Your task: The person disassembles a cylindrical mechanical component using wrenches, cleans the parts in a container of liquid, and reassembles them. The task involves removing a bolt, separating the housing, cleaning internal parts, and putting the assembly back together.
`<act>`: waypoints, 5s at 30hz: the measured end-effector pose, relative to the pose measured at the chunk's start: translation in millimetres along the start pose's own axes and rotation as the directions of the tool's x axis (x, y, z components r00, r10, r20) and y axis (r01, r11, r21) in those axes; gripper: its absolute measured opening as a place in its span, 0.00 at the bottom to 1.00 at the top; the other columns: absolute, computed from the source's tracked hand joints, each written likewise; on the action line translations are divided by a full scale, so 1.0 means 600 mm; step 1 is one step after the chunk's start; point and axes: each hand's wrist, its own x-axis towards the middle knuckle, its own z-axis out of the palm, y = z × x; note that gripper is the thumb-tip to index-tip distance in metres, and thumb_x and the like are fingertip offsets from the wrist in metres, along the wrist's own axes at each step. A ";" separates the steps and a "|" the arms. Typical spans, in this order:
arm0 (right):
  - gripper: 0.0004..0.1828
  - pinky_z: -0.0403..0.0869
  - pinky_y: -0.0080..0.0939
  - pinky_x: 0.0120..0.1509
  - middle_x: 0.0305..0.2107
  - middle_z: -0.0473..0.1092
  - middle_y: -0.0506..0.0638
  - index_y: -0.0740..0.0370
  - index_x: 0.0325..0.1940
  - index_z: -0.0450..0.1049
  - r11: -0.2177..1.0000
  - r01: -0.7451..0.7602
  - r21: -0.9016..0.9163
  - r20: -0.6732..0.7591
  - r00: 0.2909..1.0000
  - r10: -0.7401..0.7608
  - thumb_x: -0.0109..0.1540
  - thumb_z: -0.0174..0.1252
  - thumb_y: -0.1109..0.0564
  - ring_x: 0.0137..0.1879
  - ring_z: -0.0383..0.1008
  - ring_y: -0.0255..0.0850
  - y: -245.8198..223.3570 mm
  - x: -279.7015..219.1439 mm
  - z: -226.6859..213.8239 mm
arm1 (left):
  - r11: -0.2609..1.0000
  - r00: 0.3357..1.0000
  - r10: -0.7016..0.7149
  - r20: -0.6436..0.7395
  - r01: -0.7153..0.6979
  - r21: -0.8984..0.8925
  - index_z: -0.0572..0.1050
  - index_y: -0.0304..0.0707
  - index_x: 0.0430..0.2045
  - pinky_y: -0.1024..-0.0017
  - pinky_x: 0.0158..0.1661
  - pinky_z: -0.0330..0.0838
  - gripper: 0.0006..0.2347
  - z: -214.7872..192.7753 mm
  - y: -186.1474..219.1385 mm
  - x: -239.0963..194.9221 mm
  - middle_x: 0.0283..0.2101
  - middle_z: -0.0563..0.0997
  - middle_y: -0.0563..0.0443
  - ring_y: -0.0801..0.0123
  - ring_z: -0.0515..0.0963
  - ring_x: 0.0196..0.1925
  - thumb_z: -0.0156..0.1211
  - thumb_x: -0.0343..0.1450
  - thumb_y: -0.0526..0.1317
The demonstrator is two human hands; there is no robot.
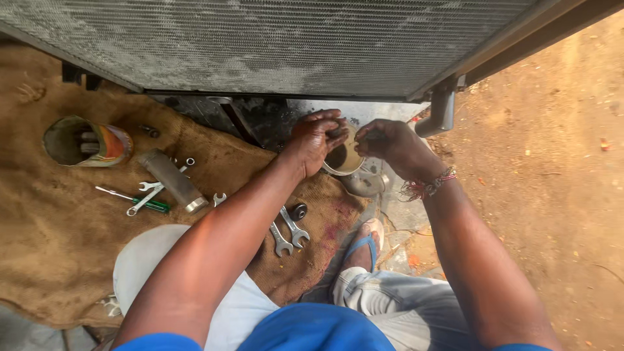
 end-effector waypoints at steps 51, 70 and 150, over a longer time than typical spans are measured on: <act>0.05 0.64 0.29 0.30 0.31 0.69 0.43 0.62 0.48 0.71 0.990 0.125 0.059 -0.425 0.901 -0.089 0.71 0.51 0.64 0.30 0.62 0.26 -0.027 0.006 0.055 | 0.927 0.962 -0.252 -0.108 0.272 0.260 0.73 0.38 0.36 0.70 0.24 0.76 0.19 0.068 -0.032 -0.008 0.28 0.79 0.45 0.64 0.80 0.23 0.42 0.79 0.55; 0.13 0.67 0.32 0.30 0.26 0.65 0.45 0.62 0.40 0.69 0.925 0.320 0.203 -0.418 0.883 -0.214 0.75 0.50 0.52 0.28 0.62 0.30 -0.040 0.031 0.085 | 0.860 0.983 -0.167 -0.079 0.184 0.476 0.70 0.26 0.51 0.73 0.19 0.70 0.13 0.088 -0.009 -0.036 0.31 0.79 0.40 0.70 0.75 0.22 0.44 0.79 0.38; 0.26 0.76 0.47 0.45 0.27 0.78 0.56 0.62 0.42 0.81 0.817 -0.576 -0.020 -0.554 0.687 0.470 0.56 0.72 0.38 0.36 0.81 0.47 0.564 -0.007 0.046 | 0.619 0.765 0.337 -0.549 0.260 0.742 0.78 0.34 0.44 0.69 0.28 0.74 0.14 -0.219 -0.297 0.000 0.39 0.83 0.39 0.66 0.80 0.32 0.70 0.64 0.27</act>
